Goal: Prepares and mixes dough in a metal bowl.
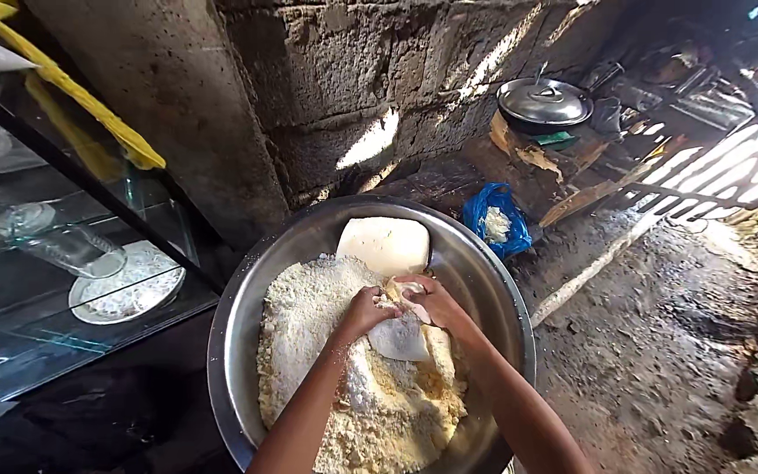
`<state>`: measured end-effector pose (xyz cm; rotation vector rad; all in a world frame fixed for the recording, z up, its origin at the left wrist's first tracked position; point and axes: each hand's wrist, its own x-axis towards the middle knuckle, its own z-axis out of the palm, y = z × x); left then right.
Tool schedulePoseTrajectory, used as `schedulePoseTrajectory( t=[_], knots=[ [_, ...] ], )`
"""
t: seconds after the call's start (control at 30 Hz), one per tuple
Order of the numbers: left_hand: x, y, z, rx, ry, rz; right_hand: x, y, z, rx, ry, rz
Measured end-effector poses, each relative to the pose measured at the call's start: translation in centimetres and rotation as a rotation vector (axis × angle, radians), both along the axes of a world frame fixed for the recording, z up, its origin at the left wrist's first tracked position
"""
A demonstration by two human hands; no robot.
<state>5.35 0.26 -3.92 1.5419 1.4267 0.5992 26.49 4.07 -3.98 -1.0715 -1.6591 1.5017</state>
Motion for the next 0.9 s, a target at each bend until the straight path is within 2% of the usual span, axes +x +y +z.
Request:
schedulePoseTrajectory(
  t=[0.1,0.17,0.3,0.4,0.47,0.53,0.6,0.63,0.73,0.8,0.9],
  knots=[
    [0.5,-0.9,1.3,0.004,0.154,-0.041,-1.1,0.4,1.4,0.024,0.022,-0.225],
    [1.0,-1.5,1.9,-0.010,0.118,-0.015,-2.0,0.9,1.7,0.079,0.005,-0.317],
    [2.1,-2.3,1.6,0.068,-0.259,0.174,-5.6,-0.1,2.4,0.012,0.135,-0.470],
    [3.1,-2.3,1.7,0.183,-0.552,0.333,-8.5,-1.7,3.8,-0.207,0.272,-0.594],
    [2.9,-1.7,1.7,0.187,-0.722,0.480,-10.2,-2.5,4.9,-0.374,0.379,-0.550],
    [2.3,-1.1,1.6,0.153,-0.886,0.648,-12.4,-3.9,4.4,-0.292,0.404,-0.442],
    [1.4,-0.9,2.0,0.130,-1.012,0.801,-13.2,-5.1,2.9,-0.052,0.285,-0.227],
    [1.1,-1.0,2.1,0.138,-1.031,0.840,-13.5,-5.1,2.2,0.079,0.207,-0.207],
    [1.6,-1.6,2.2,0.209,-1.015,0.911,-13.9,-3.8,1.1,0.377,0.077,-0.313],
    [2.7,-2.4,3.2,0.180,-1.028,0.894,-13.7,-2.1,1.5,0.397,0.066,-0.408],
    [4.3,-3.3,3.9,0.131,-1.058,0.813,-14.0,-0.3,3.4,0.132,0.187,-0.675]
  ],
)
